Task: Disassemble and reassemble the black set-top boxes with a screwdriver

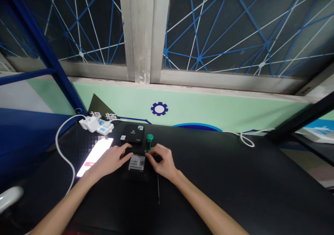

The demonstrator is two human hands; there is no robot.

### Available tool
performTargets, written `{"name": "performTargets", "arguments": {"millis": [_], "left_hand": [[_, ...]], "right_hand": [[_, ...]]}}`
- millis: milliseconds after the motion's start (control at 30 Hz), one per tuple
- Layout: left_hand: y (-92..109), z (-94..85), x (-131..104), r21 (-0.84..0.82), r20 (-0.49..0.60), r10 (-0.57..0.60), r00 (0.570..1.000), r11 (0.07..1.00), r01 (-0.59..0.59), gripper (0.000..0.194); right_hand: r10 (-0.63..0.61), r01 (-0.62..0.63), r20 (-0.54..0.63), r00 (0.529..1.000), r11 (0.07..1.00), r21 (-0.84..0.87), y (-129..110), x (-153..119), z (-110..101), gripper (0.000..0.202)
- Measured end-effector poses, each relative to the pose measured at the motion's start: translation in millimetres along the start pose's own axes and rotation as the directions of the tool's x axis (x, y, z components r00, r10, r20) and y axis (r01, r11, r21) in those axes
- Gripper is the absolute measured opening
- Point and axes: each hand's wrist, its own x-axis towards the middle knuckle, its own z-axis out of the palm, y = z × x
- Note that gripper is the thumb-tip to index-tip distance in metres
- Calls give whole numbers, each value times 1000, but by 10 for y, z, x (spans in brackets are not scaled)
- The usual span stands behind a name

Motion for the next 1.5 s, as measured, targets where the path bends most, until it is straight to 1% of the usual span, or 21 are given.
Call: {"name": "performTargets", "arguments": {"millis": [300, 433, 633, 800, 867, 933, 1067, 1300, 1500], "left_hand": [[18, -20, 0, -12, 12, -8, 1000, 1000, 8, 37], [8, -10, -7, -5, 3, -11, 1000, 1000, 11, 38], [8, -3, 1, -9, 6, -12, 1000, 1000, 12, 39], [7, -11, -2, -1, 9, -15, 1000, 1000, 15, 38], [8, -14, -4, 3, 13, -10, 1000, 1000, 10, 37], [9, -16, -4, 5, 10, -9, 1000, 1000, 9, 37], [11, -13, 1, 7, 5, -12, 1000, 1000, 12, 36], [14, -16, 2, -2, 12, -10, 1000, 1000, 10, 37], [27, -30, -1, -2, 9, -10, 1000, 1000, 10, 38]], "right_hand": [[23, -23, -11, 1000, 1000, -13, 15, 0, 12, 16], [40, -41, -38, 998, 999, -30, 10, 7, 15, 22], [82, -82, -15, 997, 996, -43, -1, 17, 9, 29], [93, -94, -17, 996, 993, -68, 4, 20, 15, 35], [98, -98, -9, 995, 993, -67, 6, 13, 11, 33], [96, -95, 7, 995, 994, -50, 6, 5, 3, 27], [47, -47, 31, 998, 999, -12, -3, 0, -17, 15], [6, -6, 9, 1000, 1000, -3, -26, 12, -15, 13], [39, -39, 16, 999, 999, -13, -6, -6, -15, 14]]}}
